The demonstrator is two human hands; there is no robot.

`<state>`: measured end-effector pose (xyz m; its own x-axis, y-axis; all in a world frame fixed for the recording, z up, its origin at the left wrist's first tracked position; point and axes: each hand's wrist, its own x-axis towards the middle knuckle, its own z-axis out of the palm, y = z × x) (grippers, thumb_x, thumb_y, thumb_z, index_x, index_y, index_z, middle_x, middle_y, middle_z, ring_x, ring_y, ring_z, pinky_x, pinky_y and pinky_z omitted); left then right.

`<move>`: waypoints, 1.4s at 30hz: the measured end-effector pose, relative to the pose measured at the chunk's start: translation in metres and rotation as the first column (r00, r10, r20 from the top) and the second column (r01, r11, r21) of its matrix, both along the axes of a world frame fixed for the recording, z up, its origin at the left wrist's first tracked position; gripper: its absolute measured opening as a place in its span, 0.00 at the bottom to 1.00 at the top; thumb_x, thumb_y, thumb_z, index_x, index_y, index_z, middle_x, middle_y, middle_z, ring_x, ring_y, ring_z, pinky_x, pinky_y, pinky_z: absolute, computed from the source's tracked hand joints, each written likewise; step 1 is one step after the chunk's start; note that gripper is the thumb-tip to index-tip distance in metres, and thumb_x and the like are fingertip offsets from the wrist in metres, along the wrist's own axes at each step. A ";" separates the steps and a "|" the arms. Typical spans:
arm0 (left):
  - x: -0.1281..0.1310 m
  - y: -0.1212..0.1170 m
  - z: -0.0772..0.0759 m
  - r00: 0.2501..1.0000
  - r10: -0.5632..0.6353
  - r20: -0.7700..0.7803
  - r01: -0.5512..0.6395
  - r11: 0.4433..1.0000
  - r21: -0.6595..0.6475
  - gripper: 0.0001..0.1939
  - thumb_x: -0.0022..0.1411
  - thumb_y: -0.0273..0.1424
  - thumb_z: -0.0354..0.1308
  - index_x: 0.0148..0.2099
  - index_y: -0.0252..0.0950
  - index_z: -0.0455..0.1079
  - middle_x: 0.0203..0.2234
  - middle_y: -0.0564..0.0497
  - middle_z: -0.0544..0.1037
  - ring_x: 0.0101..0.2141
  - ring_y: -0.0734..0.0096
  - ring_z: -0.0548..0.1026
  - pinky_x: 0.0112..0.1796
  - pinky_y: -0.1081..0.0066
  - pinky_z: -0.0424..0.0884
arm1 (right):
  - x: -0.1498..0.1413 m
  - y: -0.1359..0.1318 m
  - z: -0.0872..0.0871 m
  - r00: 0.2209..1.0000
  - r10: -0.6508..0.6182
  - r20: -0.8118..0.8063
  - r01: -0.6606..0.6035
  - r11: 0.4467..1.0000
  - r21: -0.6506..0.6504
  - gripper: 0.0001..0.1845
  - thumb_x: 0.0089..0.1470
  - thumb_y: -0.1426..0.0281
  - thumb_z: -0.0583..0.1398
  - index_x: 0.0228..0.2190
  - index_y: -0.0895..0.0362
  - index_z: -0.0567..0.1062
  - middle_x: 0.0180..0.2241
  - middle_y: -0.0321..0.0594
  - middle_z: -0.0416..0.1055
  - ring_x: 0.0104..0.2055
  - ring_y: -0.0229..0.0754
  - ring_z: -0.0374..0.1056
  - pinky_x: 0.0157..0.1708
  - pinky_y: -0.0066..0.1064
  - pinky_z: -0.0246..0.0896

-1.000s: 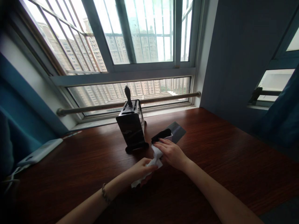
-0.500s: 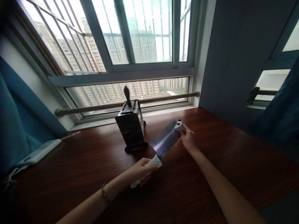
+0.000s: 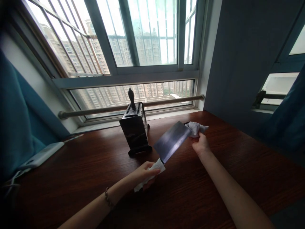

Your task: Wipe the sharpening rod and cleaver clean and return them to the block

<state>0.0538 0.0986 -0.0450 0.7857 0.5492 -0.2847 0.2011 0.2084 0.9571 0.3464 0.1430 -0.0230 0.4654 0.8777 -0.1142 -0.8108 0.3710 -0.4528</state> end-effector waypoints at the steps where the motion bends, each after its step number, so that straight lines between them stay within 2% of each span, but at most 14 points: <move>1: -0.001 0.000 0.000 1.000 -0.005 0.006 0.005 1.000 0.001 0.18 0.55 0.44 0.58 0.34 0.34 0.61 0.12 0.58 0.62 0.11 0.78 0.59 0.11 0.80 0.54 | 0.000 -0.001 0.002 0.999 -0.019 -0.039 0.017 0.999 -0.041 0.14 0.58 0.79 0.47 0.29 0.58 0.71 0.25 0.35 0.72 0.29 0.36 0.71 0.27 0.28 0.71; 5: -0.004 0.000 0.002 0.998 -0.041 0.046 0.042 0.999 -0.013 0.17 0.56 0.43 0.58 0.33 0.34 0.61 0.12 0.58 0.62 0.11 0.78 0.59 0.11 0.79 0.54 | -0.008 -0.008 0.010 0.996 -0.014 -0.094 0.001 0.990 -0.143 0.15 0.59 0.78 0.46 0.33 0.57 0.72 0.29 0.35 0.74 0.32 0.37 0.72 0.29 0.31 0.71; 8: -0.005 0.001 0.004 0.996 -0.069 0.052 0.070 0.997 -0.023 0.17 0.57 0.43 0.57 0.31 0.34 0.60 0.12 0.57 0.63 0.11 0.77 0.60 0.10 0.79 0.55 | -0.022 -0.018 0.017 0.984 0.164 -0.072 -0.167 0.985 -0.050 0.17 0.62 0.72 0.46 0.35 0.57 0.73 0.32 0.37 0.74 0.36 0.37 0.72 0.34 0.31 0.70; 11: -0.005 0.001 0.003 0.995 -0.074 0.065 0.076 0.997 -0.030 0.17 0.57 0.43 0.57 0.32 0.35 0.60 0.12 0.58 0.63 0.11 0.77 0.60 0.10 0.79 0.56 | -0.035 -0.029 0.022 0.938 0.344 -0.036 -0.344 0.939 0.019 0.21 0.63 0.66 0.44 0.35 0.56 0.75 0.34 0.36 0.75 0.37 0.36 0.71 0.38 0.29 0.68; 15: -0.006 0.001 0.001 0.993 -0.066 0.101 0.073 0.995 -0.065 0.17 0.57 0.44 0.57 0.34 0.35 0.60 0.13 0.57 0.63 0.12 0.78 0.59 0.11 0.79 0.55 | -0.049 -0.039 0.017 0.847 0.531 -0.015 -0.531 0.847 0.014 0.26 0.64 0.65 0.41 0.30 0.57 0.75 0.30 0.37 0.75 0.33 0.37 0.71 0.36 0.29 0.67; 20: -0.006 0.001 0.001 0.991 -0.045 0.124 0.053 0.997 -0.061 0.19 0.56 0.46 0.57 0.34 0.34 0.61 0.13 0.57 0.62 0.12 0.78 0.58 0.11 0.78 0.55 | -0.071 -0.046 -0.002 0.665 0.740 0.098 -0.745 0.667 0.013 0.25 0.64 0.66 0.40 0.37 0.62 0.75 0.40 0.46 0.73 0.42 0.44 0.69 0.43 0.38 0.63; 22: -0.005 0.001 0.000 0.992 -0.023 0.126 0.031 0.997 -0.066 0.19 0.56 0.46 0.57 0.33 0.34 0.60 0.13 0.57 0.63 0.11 0.78 0.58 0.11 0.78 0.55 | -0.079 -0.047 -0.009 0.598 0.795 0.098 -0.799 0.601 0.004 0.24 0.63 0.67 0.41 0.37 0.63 0.74 0.39 0.47 0.73 0.42 0.44 0.69 0.44 0.38 0.62; 24: -0.004 0.002 -0.002 0.994 -0.006 0.113 0.013 0.998 -0.065 0.20 0.56 0.47 0.56 0.32 0.34 0.59 0.12 0.57 0.62 0.11 0.78 0.59 0.11 0.78 0.55 | -0.083 -0.047 -0.014 0.574 0.815 0.079 -0.817 0.577 -0.017 0.24 0.63 0.67 0.42 0.36 0.63 0.74 0.38 0.47 0.73 0.41 0.44 0.69 0.43 0.37 0.62; 26: -0.003 0.003 -0.003 0.995 0.003 0.100 0.004 0.998 -0.063 0.20 0.56 0.47 0.56 0.31 0.35 0.59 0.12 0.57 0.62 0.11 0.77 0.59 0.10 0.78 0.56 | -0.084 -0.045 -0.017 0.608 0.792 0.056 -0.791 0.610 -0.042 0.23 0.62 0.68 0.42 0.35 0.63 0.74 0.37 0.47 0.73 0.39 0.45 0.69 0.41 0.38 0.63; 28: -0.003 0.003 -0.003 0.995 0.007 0.099 -0.001 0.998 -0.065 0.19 0.57 0.47 0.56 0.32 0.35 0.59 0.12 0.58 0.62 0.11 0.77 0.59 0.10 0.78 0.56 | -0.083 -0.042 -0.017 0.689 0.725 0.028 -0.722 0.689 -0.066 0.22 0.61 0.69 0.43 0.32 0.62 0.74 0.34 0.46 0.74 0.36 0.45 0.70 0.39 0.38 0.64; 32: -0.004 0.004 -0.003 0.990 0.010 0.143 0.000 0.998 -0.069 0.19 0.58 0.47 0.55 0.33 0.35 0.59 0.12 0.58 0.61 0.11 0.79 0.57 0.11 0.78 0.55 | -0.070 -0.033 -0.007 0.862 0.504 -0.057 -0.507 0.858 -0.077 0.21 0.60 0.70 0.43 0.29 0.57 0.74 0.31 0.41 0.74 0.34 0.44 0.70 0.36 0.40 0.66; 35: -0.005 0.005 -0.003 0.983 0.005 0.184 0.015 0.994 -0.104 0.19 0.58 0.46 0.55 0.33 0.35 0.58 0.13 0.58 0.61 0.11 0.79 0.57 0.11 0.78 0.55 | -0.052 -0.027 0.003 0.942 0.321 -0.098 -0.324 0.946 -0.008 0.21 0.61 0.70 0.43 0.32 0.56 0.74 0.34 0.40 0.75 0.39 0.43 0.70 0.39 0.40 0.67; 38: -0.007 0.006 -0.002 0.983 -0.020 0.181 0.041 0.992 -0.116 0.19 0.58 0.47 0.55 0.32 0.35 0.58 0.12 0.59 0.60 0.11 0.78 0.57 0.10 0.78 0.55 | -0.037 -0.024 0.010 0.966 0.249 -0.072 -0.243 0.966 0.084 0.23 0.62 0.68 0.41 0.35 0.56 0.75 0.39 0.42 0.74 0.45 0.43 0.68 0.42 0.40 0.66; 42: -0.009 0.006 0.000 0.985 -0.066 0.162 0.081 0.993 -0.087 0.20 0.57 0.47 0.56 0.31 0.35 0.57 0.12 0.58 0.61 0.11 0.79 0.57 0.11 0.78 0.56 | -0.033 -0.026 0.014 0.961 0.275 -0.008 -0.272 0.953 0.133 0.23 0.63 0.67 0.41 0.38 0.56 0.75 0.42 0.41 0.73 0.49 0.43 0.66 0.45 0.39 0.65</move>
<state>0.0451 0.1042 -0.0450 0.8621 0.4654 -0.2003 0.0663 0.2884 0.9552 0.3133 0.1175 -0.0088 0.2038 0.9790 -0.0002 -0.9002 0.1873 -0.3931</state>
